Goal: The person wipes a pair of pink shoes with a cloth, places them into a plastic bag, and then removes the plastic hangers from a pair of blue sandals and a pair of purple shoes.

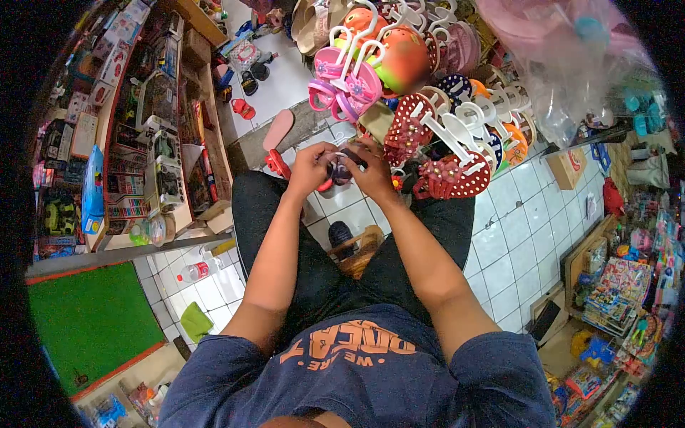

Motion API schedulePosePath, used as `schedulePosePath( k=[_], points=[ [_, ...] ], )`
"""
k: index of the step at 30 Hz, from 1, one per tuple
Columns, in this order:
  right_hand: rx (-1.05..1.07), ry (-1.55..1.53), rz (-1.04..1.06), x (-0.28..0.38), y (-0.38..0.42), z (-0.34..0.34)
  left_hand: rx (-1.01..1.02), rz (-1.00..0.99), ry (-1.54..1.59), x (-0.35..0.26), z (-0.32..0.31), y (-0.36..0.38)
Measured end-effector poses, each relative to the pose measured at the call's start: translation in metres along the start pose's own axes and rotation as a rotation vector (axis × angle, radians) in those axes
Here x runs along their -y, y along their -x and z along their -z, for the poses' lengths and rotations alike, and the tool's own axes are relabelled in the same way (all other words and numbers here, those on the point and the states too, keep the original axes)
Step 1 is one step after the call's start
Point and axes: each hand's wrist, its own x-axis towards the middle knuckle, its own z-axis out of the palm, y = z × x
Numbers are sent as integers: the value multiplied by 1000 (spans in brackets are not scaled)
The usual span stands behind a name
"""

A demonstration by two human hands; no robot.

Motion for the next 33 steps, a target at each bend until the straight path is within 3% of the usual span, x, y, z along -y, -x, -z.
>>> schedulePosePath(
  k=[10, 16, 21, 25, 33],
  points=[
    [34, -37, -15, -5, 6, -1, 157, 55, -119, -5, -5, 4],
    [54, -94, -37, -10, 7, 1, 90, 62, 136, 5, -6, 3],
    [-20, -196, -142, -19, 10, -6, 158, 92, -126, 14, 3, 7],
    [3, -172, -117, -24, 10, -5, 190, 146, -108, 21, 2, 7],
    [123, -111, -29, -2, 6, 9, 106, 66, -198, 26, -3, 12]
  ],
)
